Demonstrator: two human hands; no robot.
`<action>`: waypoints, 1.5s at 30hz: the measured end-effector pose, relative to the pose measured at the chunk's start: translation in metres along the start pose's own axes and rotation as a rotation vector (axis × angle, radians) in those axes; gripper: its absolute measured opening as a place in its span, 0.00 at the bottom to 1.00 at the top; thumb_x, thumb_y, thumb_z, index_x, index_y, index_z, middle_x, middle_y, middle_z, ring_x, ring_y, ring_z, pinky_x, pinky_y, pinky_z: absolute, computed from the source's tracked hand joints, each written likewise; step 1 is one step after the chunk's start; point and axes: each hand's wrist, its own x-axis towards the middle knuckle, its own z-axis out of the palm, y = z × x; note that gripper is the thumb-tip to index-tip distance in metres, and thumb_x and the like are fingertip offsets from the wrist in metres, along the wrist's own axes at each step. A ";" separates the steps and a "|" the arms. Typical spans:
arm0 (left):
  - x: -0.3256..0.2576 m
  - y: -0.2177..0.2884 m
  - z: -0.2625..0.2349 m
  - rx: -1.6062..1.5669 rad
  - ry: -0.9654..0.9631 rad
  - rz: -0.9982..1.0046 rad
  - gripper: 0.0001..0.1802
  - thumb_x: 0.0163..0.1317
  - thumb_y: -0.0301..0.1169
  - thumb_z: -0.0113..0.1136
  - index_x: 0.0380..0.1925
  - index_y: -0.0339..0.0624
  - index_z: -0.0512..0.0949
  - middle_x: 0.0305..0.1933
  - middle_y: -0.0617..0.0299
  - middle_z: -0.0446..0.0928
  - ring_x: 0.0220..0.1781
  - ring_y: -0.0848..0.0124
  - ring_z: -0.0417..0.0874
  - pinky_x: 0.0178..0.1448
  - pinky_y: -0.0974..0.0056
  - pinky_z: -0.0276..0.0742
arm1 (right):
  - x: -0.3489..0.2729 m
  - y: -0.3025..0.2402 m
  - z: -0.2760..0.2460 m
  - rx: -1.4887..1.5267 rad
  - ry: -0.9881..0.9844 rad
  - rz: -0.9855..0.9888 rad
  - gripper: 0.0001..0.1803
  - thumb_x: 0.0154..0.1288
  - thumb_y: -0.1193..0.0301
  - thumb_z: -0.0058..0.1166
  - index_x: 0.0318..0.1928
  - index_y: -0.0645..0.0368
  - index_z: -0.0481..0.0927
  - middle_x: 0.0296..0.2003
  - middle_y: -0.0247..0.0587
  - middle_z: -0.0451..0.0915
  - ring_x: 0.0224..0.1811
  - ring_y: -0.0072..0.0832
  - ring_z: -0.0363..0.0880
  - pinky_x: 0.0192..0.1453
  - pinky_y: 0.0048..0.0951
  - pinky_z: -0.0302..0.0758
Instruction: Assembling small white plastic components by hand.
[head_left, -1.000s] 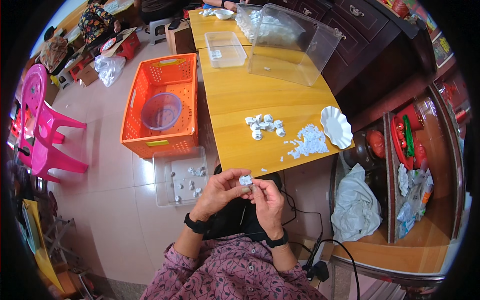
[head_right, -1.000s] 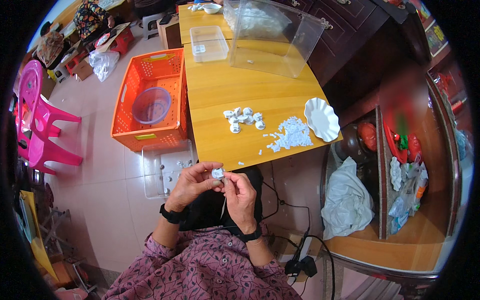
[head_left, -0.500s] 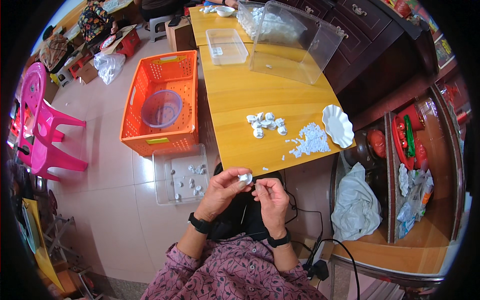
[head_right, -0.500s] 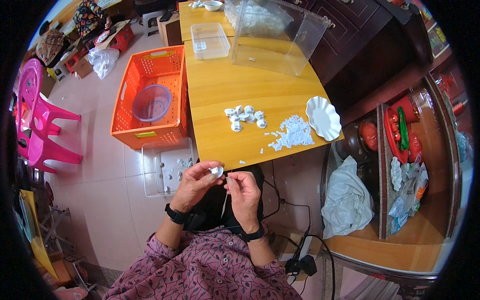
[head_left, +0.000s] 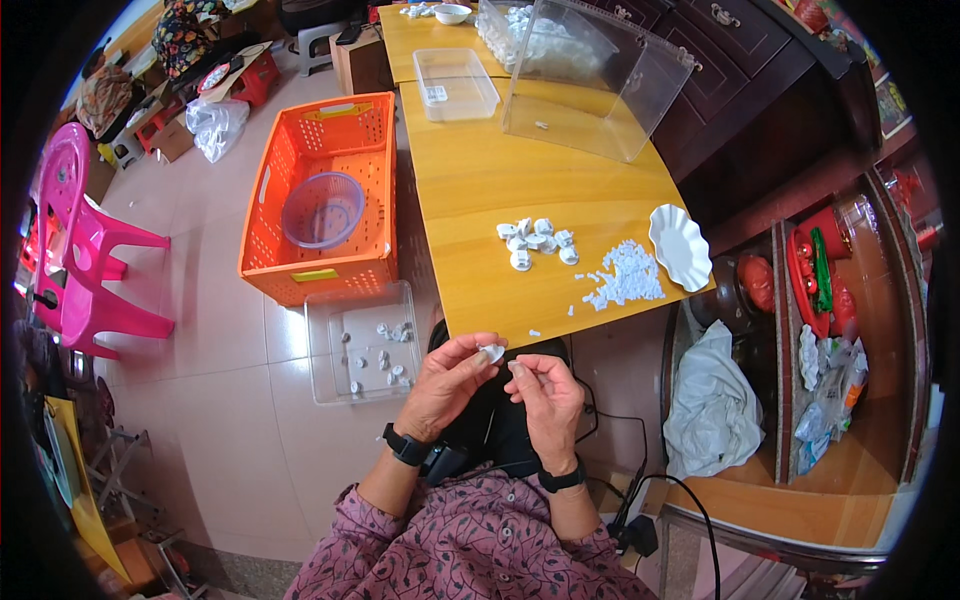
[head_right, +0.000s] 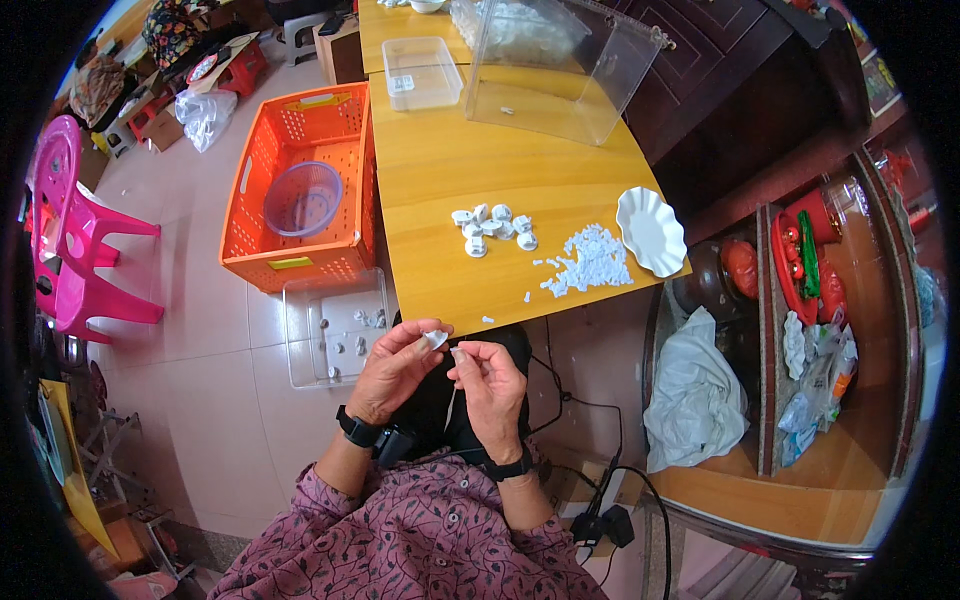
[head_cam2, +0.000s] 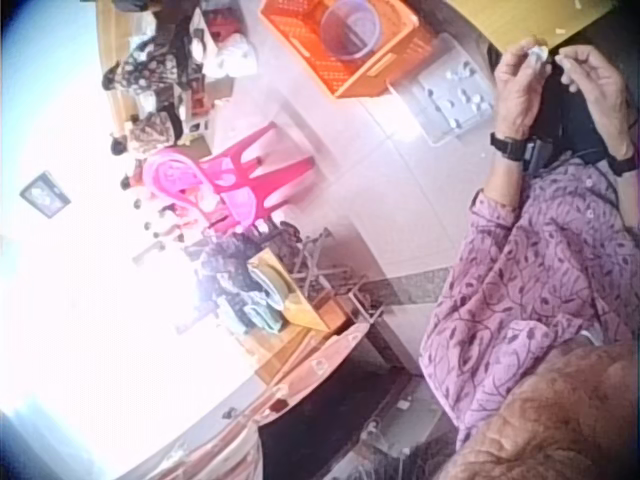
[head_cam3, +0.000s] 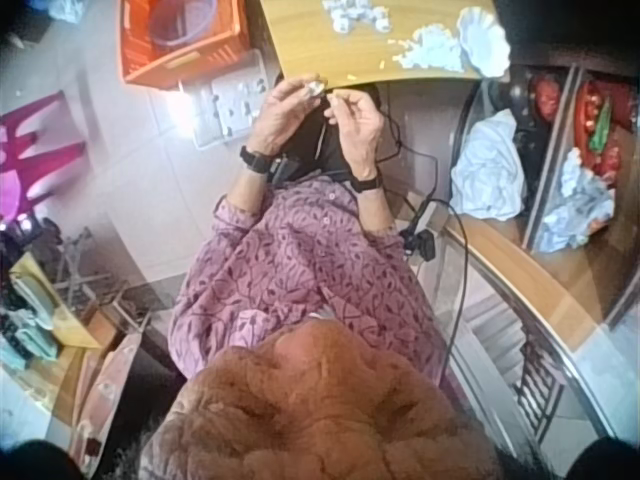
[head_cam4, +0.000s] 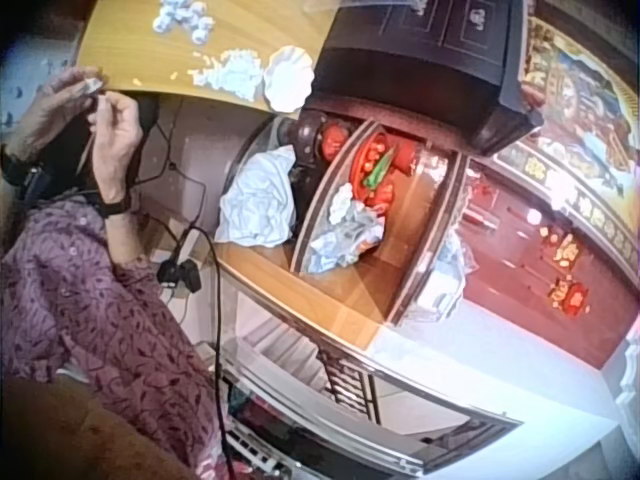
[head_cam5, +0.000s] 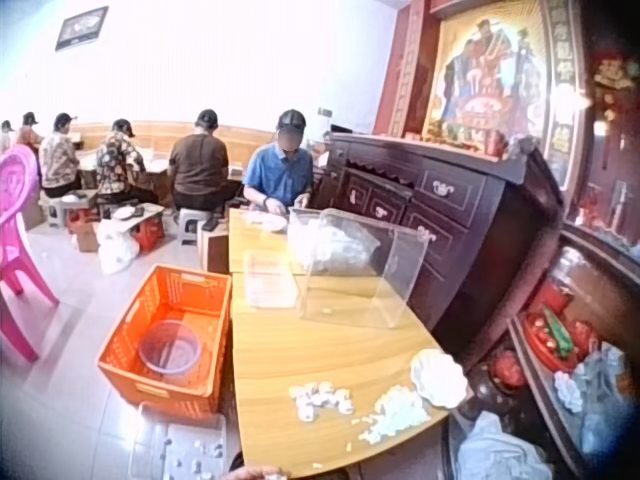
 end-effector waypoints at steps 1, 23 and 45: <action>0.000 -0.001 -0.002 0.026 -0.019 0.011 0.15 0.69 0.24 0.59 0.55 0.39 0.78 0.58 0.52 0.79 0.57 0.67 0.81 0.61 0.61 0.78 | 0.000 0.000 0.000 0.000 0.000 0.001 0.07 0.71 0.76 0.57 0.47 0.65 0.78 0.36 0.35 0.82 0.33 0.17 0.81 0.36 0.17 0.77; 0.001 -0.014 -0.012 -0.189 -0.087 -0.088 0.19 0.71 0.31 0.58 0.59 0.38 0.74 0.55 0.54 0.79 0.59 0.65 0.80 0.63 0.58 0.79 | 0.000 0.007 0.006 -0.080 0.057 -0.231 0.04 0.66 0.81 0.60 0.41 0.67 0.83 0.41 0.33 0.76 0.41 0.16 0.75 0.45 0.18 0.73; 0.000 -0.017 -0.007 -0.111 -0.112 -0.079 0.16 0.70 0.30 0.60 0.56 0.39 0.76 0.57 0.52 0.79 0.61 0.63 0.79 0.67 0.55 0.75 | 0.001 0.008 0.006 -0.321 0.100 -0.369 0.05 0.64 0.77 0.63 0.39 0.64 0.81 0.37 0.37 0.76 0.32 0.20 0.77 0.34 0.21 0.75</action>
